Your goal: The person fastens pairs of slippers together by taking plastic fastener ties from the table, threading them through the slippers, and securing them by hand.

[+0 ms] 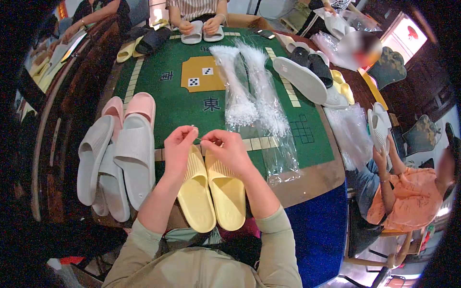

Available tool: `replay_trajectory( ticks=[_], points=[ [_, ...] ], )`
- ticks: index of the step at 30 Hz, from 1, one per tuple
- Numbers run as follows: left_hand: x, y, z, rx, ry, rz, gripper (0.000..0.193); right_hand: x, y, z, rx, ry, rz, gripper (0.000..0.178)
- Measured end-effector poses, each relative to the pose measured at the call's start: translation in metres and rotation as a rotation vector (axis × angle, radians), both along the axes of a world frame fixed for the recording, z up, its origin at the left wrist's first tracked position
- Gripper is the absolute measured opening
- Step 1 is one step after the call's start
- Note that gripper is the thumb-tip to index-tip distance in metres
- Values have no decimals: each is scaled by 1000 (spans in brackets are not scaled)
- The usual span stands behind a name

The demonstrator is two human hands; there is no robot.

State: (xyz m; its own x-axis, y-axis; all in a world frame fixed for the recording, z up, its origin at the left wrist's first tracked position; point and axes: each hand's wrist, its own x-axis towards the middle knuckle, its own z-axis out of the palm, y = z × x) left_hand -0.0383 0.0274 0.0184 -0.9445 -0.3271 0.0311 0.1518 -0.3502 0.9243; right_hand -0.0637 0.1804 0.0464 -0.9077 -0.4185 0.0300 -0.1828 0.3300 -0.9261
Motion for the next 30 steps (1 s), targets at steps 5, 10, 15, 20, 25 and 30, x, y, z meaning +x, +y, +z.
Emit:
replay_trajectory(
  ticks=[5, 10, 15, 20, 25, 30],
  points=[
    [-2, -6, -2, 31, -75, 31, 16, 2, -8, -15, -288, -31, -118, 8],
    [-2, -3, 12, -69, -123, -42, 21, -1, -6, -13, -351, -19, -168, 4],
    [-1, 1, 11, -77, -99, -32, 19, 0, -5, -17, -320, 70, -182, 4],
    [0, 2, 5, -149, -26, -11, 15, 3, -7, -16, -377, 50, -191, 8],
    [1, 3, 6, -173, -26, -8, 14, 5, -3, -13, -279, 38, -171, 8],
    [0, 3, 6, -199, -30, -12, 15, 5, -4, -11, -231, 29, -185, 6]
  ],
)
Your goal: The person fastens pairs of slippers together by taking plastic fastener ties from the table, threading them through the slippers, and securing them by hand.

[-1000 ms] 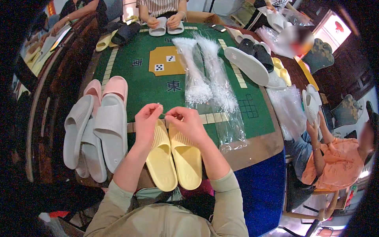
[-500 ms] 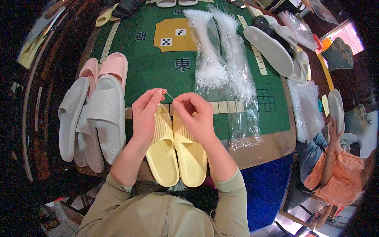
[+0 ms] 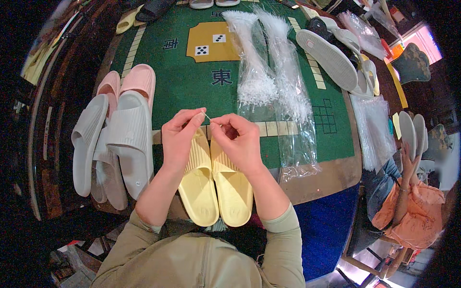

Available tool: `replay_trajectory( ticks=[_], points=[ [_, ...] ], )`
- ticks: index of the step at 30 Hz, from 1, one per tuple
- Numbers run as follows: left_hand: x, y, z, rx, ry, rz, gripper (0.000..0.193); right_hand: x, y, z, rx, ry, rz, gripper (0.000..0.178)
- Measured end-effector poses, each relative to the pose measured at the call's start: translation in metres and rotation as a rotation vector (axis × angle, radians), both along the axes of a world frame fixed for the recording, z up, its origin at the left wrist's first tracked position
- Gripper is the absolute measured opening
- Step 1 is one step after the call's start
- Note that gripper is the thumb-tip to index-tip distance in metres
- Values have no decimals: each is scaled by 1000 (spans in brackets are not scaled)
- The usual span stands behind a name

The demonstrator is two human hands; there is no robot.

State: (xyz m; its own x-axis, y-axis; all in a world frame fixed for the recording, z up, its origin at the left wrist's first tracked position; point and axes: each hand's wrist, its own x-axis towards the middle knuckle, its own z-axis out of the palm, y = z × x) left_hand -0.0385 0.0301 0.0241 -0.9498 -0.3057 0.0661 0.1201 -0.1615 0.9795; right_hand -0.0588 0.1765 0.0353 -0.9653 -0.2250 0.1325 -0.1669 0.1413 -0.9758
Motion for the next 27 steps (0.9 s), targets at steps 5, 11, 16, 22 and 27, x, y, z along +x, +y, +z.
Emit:
replay_trajectory(
  ticks=[5, 11, 16, 22, 27],
  points=[
    [0, 0, -1, -1, -10, -13, 15, 0, -3, -4, -23, -4, -27, 6],
    [1, 1, 1, 13, -11, -22, 14, -2, -2, -6, -40, -9, -37, 7],
    [1, 0, 2, 30, -51, -9, 14, -2, -1, -9, -41, -9, -33, 6],
    [1, 1, 2, 5, -32, -26, 14, -3, -1, -9, -44, 4, -34, 6],
    [1, -1, -2, -23, -30, -36, 14, -1, -1, -2, -8, 6, -43, 6]
  ],
)
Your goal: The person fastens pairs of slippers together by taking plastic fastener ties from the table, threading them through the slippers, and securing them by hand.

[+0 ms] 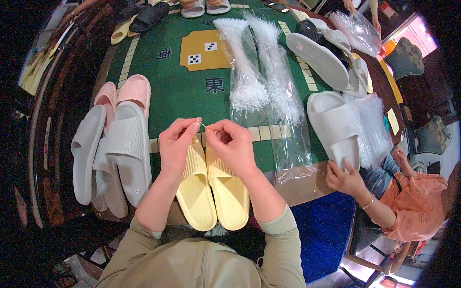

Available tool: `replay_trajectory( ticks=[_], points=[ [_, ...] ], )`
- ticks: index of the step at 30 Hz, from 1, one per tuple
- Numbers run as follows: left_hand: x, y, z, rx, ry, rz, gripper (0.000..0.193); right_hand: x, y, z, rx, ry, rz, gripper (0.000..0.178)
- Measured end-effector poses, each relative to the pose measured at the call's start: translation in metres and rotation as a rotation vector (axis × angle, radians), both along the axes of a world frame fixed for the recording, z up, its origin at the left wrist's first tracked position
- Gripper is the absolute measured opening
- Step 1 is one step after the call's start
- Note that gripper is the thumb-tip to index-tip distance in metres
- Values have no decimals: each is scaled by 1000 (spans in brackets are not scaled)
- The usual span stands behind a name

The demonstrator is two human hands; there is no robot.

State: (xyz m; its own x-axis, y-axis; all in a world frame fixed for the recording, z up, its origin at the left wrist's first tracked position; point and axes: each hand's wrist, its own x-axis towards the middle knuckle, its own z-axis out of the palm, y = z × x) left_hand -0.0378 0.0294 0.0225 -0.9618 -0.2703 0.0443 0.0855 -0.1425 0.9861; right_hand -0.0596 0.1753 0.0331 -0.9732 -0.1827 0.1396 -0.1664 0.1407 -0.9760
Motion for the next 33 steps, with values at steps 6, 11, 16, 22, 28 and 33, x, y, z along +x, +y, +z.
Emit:
replay_trajectory(
  ticks=[6, 11, 16, 22, 28, 33],
  points=[
    [1, 0, -1, -76, -6, -2, 11, 0, 0, 1, 4, -31, -6, 8],
    [-3, 10, 0, -174, 78, -23, 12, -4, 1, 1, -43, -4, -19, 8],
    [-3, 5, -7, -132, 34, -40, 14, -5, 2, 1, -9, 9, 1, 6],
    [4, 3, -11, -152, -9, -26, 14, 0, 1, 0, -64, 1, 29, 10],
    [7, 2, -10, -141, -43, -36, 11, 3, 5, 2, 39, 25, 6, 11],
    [5, 0, -16, -177, -22, -3, 9, 0, 0, -1, 17, 33, 29, 11]
  ],
)
